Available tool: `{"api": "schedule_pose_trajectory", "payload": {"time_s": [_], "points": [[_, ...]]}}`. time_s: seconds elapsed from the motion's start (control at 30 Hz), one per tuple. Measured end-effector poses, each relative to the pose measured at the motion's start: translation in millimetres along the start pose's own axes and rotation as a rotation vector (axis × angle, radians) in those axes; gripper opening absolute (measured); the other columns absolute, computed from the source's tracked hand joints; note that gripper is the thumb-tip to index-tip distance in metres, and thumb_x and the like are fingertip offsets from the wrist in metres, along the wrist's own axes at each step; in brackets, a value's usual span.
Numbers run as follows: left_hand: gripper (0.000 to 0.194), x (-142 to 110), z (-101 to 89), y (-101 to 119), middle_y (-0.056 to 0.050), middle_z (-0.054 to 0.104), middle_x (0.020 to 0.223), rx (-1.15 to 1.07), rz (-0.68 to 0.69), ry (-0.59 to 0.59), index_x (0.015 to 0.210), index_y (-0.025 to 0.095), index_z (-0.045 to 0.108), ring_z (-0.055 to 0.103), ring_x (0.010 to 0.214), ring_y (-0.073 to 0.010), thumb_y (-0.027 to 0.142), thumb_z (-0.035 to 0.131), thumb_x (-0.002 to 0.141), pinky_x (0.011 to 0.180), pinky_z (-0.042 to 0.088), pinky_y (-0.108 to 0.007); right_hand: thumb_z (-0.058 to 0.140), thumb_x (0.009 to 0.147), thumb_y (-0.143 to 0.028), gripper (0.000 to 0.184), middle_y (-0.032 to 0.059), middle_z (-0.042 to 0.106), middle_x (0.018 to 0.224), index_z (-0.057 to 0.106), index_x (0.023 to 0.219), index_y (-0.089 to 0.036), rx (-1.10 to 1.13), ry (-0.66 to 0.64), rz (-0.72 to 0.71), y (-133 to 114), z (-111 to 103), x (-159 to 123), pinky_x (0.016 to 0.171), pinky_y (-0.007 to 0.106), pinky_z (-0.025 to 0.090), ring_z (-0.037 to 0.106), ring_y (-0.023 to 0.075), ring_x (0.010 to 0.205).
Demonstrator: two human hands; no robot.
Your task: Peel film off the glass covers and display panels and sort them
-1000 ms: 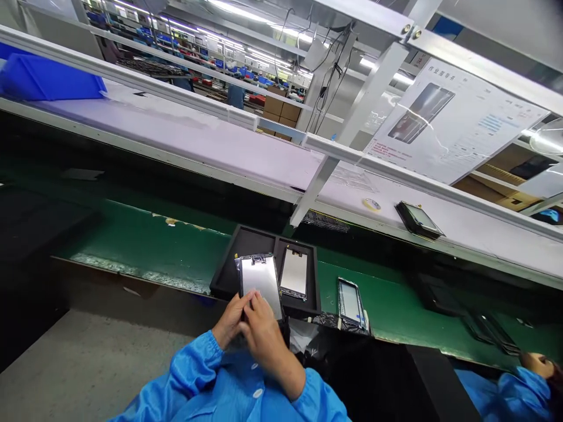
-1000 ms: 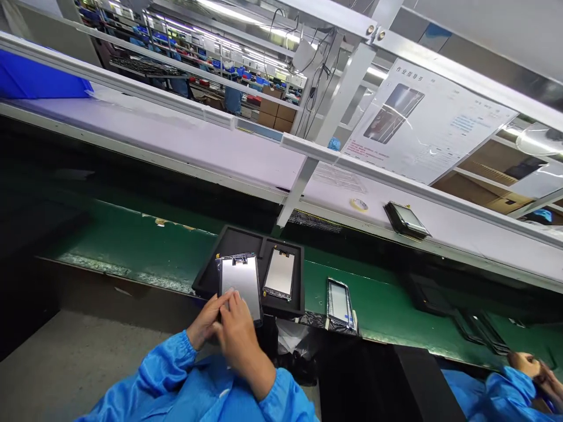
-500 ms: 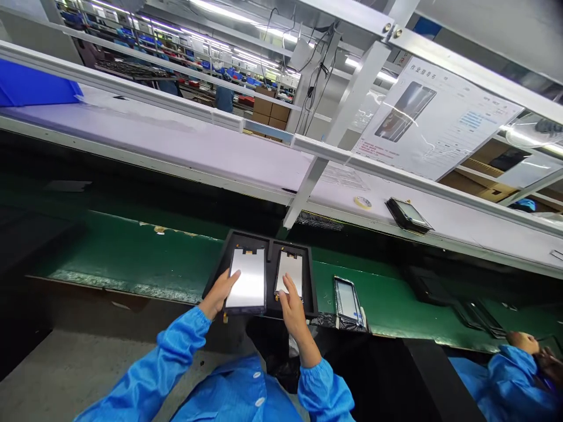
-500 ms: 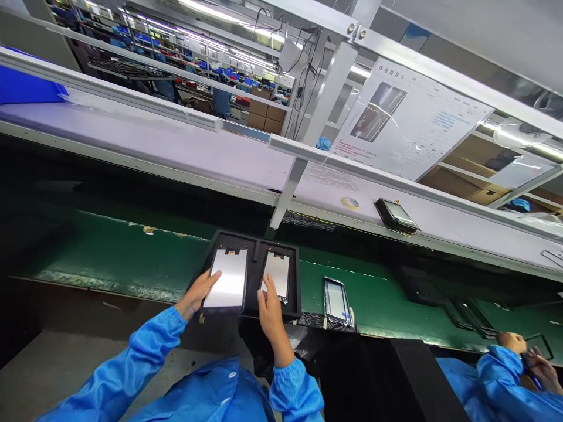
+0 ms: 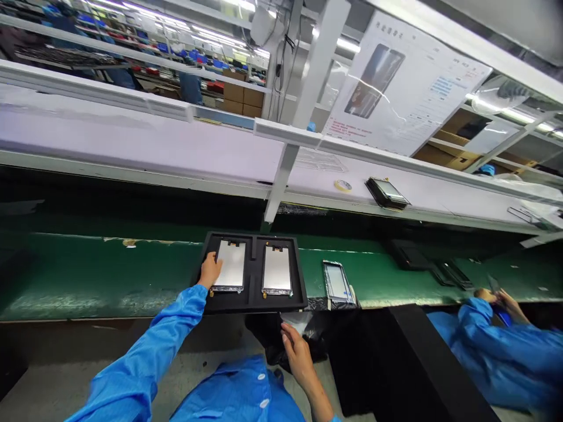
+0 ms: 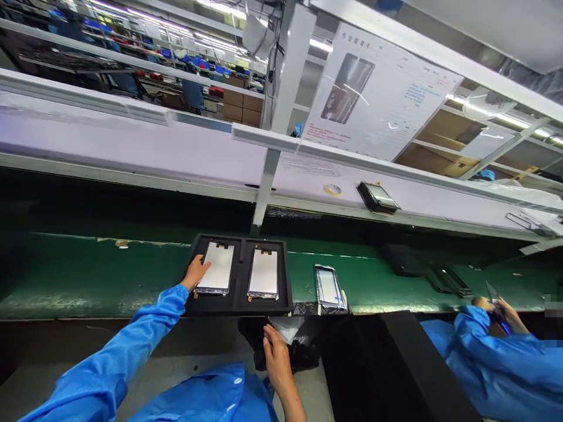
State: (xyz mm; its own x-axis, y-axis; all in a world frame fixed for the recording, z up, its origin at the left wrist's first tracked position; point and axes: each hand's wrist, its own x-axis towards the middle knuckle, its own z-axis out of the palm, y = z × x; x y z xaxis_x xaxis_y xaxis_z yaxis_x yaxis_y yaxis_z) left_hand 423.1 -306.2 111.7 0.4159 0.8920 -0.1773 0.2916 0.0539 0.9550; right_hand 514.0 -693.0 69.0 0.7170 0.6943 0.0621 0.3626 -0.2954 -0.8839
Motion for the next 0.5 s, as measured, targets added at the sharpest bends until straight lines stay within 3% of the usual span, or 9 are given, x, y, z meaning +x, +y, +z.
{"api": "schedule_pose_trajectory", "payload": {"time_s": [0.13, 0.2, 0.3, 0.4, 0.5], "points": [[0.034, -14.5, 0.6, -5.2, -0.033, 0.024, 0.16, 0.273, 0.232, 0.064, 0.119, -0.004, 0.06, 0.014, 0.151, -0.0442, 0.009, 0.057, 0.087, 0.124, 0.011, -0.054, 0.047, 0.096, -0.043, 0.048, 0.0157, 0.069, 0.127, 0.068, 0.129, -0.017, -0.112, -0.135, 0.1, -4.0, -2.6, -13.2, 0.103, 0.047, 0.053, 0.068, 0.0302, 0.113], [0.036, -31.6, -1.1, -7.5, -0.032, 0.017, 0.162, 0.349, 0.326, 0.054, 0.119, -0.006, 0.06, 0.007, 0.151, -0.0466, 0.014, 0.055, 0.089, 0.124, 0.006, -0.056, 0.045, 0.095, -0.035, 0.049, 0.0159, 0.067, 0.131, 0.064, 0.134, -0.013, -0.19, -0.222, 0.169, 1.0, -6.5, -23.0, 0.106, 0.043, 0.05, 0.066, 0.0281, 0.118], [0.039, -75.8, -4.8, -12.5, -0.03, 0.025, 0.16, 0.392, 0.496, 0.092, 0.123, -0.002, 0.06, 0.012, 0.153, -0.0412, 0.024, 0.05, 0.095, 0.125, 0.009, -0.054, 0.046, 0.092, -0.026, 0.049, 0.015, 0.065, 0.136, 0.062, 0.136, -0.012, -0.275, -0.284, 0.281, 23.1, -13.0, -43.3, 0.11, 0.039, 0.046, 0.062, 0.0269, 0.125], [0.035, -138.8, -0.7, -24.9, -0.023, 0.046, 0.15, 0.334, 0.707, 0.157, 0.12, 0.009, 0.064, 0.038, 0.144, -0.0349, 0.032, 0.049, 0.099, 0.122, 0.027, -0.052, 0.047, 0.09, -0.019, 0.049, 0.0158, 0.064, 0.136, 0.063, 0.135, -0.01, -0.343, -0.286, 0.384, 56.0, -21.2, -61.0, 0.111, 0.038, 0.044, 0.059, 0.0275, 0.129], [0.029, -201.0, 20.4, -47.9, -0.015, 0.056, 0.141, 0.232, 0.671, -0.097, 0.117, 0.02, 0.067, 0.052, 0.134, -0.0312, 0.036, 0.049, 0.099, 0.117, 0.04, -0.051, 0.047, 0.09, -0.014, 0.048, 0.0156, 0.065, 0.134, 0.063, 0.134, -0.009, -0.457, -0.244, 0.437, 86.6, -40.6, -58.9, 0.109, 0.036, 0.045, 0.061, 0.0267, 0.127]]}}
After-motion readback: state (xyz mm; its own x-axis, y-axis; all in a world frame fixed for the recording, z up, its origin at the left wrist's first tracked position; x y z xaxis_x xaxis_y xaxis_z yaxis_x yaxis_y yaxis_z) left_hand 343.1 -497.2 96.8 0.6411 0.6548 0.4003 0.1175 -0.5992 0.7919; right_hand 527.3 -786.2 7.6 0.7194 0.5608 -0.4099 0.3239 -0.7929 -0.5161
